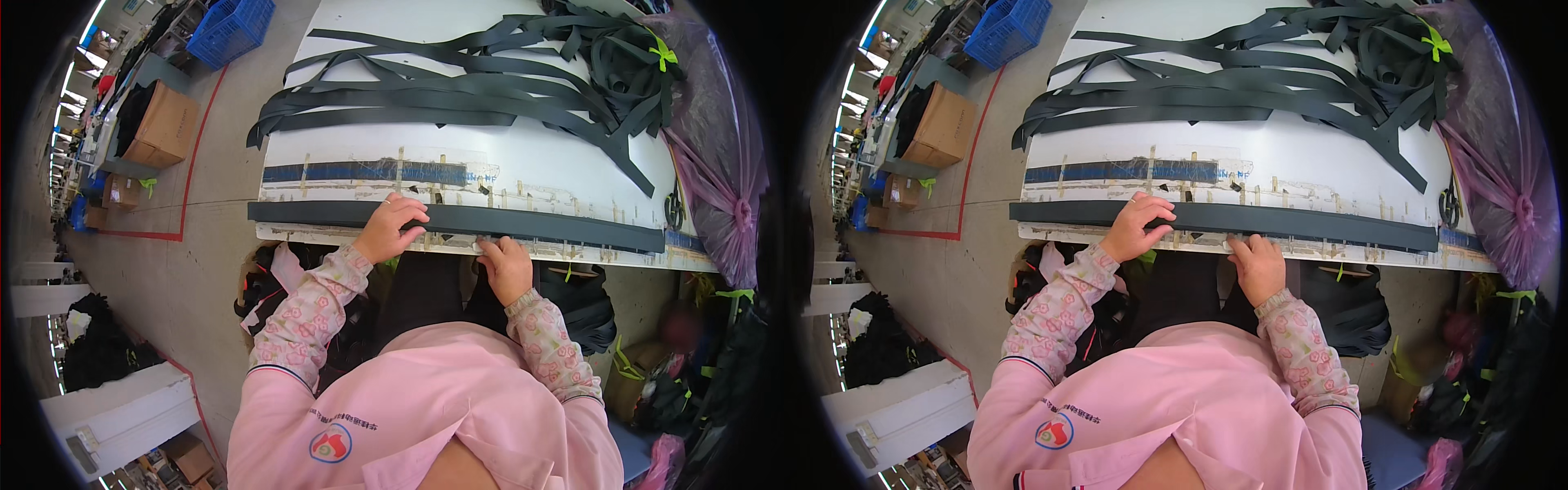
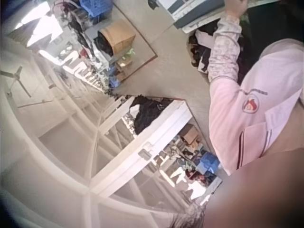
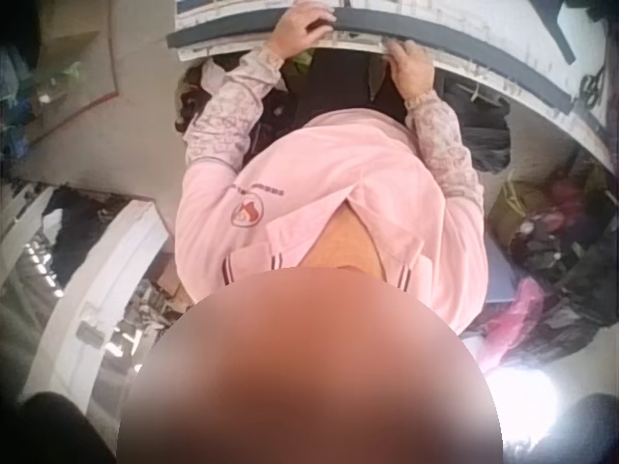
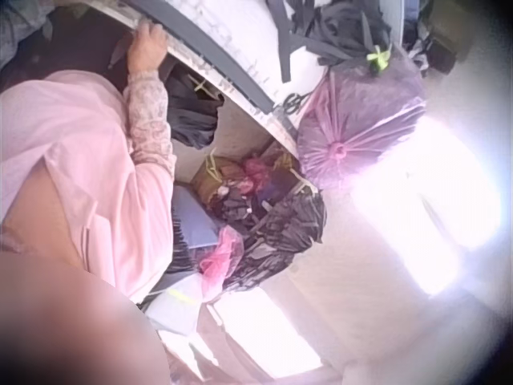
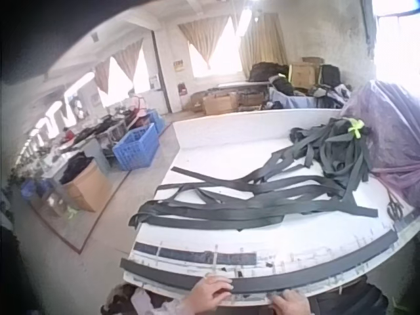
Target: Gathering, counting, aligning, and stacking uniform rubber or plastic strips on a workbench for production assembly.
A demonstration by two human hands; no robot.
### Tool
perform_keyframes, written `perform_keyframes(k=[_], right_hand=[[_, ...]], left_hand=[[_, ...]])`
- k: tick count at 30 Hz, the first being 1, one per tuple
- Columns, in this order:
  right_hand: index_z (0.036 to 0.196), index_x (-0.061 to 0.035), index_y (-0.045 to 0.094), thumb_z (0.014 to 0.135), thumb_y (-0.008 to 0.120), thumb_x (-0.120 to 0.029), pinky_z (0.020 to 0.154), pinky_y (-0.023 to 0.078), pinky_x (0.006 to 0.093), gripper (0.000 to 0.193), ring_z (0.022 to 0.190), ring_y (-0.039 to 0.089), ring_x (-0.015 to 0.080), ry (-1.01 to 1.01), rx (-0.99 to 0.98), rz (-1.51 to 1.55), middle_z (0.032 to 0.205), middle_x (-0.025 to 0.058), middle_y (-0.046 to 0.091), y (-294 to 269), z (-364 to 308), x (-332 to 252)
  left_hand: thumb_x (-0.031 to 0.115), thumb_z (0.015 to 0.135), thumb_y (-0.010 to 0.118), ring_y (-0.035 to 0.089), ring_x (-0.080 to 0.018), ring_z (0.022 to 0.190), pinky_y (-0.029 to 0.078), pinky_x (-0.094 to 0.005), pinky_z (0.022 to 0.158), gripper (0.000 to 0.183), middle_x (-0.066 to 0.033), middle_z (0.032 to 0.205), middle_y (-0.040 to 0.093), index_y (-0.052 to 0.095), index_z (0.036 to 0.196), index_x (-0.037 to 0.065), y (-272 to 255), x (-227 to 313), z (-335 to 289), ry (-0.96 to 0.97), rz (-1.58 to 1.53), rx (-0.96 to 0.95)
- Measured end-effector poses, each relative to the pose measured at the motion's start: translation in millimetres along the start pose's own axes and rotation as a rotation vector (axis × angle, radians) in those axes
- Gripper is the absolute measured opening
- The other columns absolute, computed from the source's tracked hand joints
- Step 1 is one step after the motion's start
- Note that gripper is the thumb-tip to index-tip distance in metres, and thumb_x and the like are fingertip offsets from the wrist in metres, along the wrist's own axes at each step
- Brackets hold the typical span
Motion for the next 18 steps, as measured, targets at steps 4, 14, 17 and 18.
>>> perform_keyframes(k=[4,14,17,18], right_hand=[[0.101,-0.0118,0.069,0.082,0.075,-0.010,0.071,0.047,0.0388,0.020,0.079,0.059,0.0268,-0.070,0.024,0.067,0.084,0.0060,0.058,-4,8,-10],[0.109,-0.0004,0.063,0.093,0.064,-0.004,0.064,0.049,0.0285,0.016,0.067,0.058,0.0147,0.222,-0.184,0.628,0.079,0.0089,0.064,4,83,-34],[0.107,-0.0025,0.063,0.091,0.065,-0.006,0.061,0.049,0.0348,0.016,0.062,0.060,0.0242,0.219,-0.260,0.561,0.074,0.0134,0.062,16,89,-43],[0.106,-0.0025,0.063,0.092,0.065,-0.006,0.061,0.049,0.0363,0.015,0.062,0.061,0.0269,0.211,-0.263,0.512,0.073,0.0140,0.062,18,90,-44]], left_hand=[[0.007,0.077,0.079,0.059,-0.0274,0.097,0.048,-0.0373,0.087,0.023,-0.0044,0.110,0.069,0.068,0.097,0.010,-3,-11,-4,0.012,-0.063,0.035],[0.011,0.079,0.076,0.060,-0.0265,0.096,0.047,-0.0392,0.088,0.011,-0.0018,0.104,0.066,0.070,0.088,0.013,2,3,-3,0.037,0.028,0.091],[0.011,0.079,0.076,0.060,-0.0265,0.096,0.047,-0.0391,0.088,0.011,-0.0013,0.107,0.067,0.067,0.086,0.012,0,4,-3,0.022,0.043,0.119],[0.011,0.079,0.075,0.060,-0.0269,0.097,0.047,-0.0391,0.088,0.011,-0.0015,0.108,0.068,0.066,0.085,0.012,1,3,-3,0.018,0.032,0.112]])
Point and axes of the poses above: each hand's wrist, its own z-axis towards the middle knuckle, its own y-axis out of the palm, x = y × z, the point moved 8 cm from there along z, towards the middle knuckle
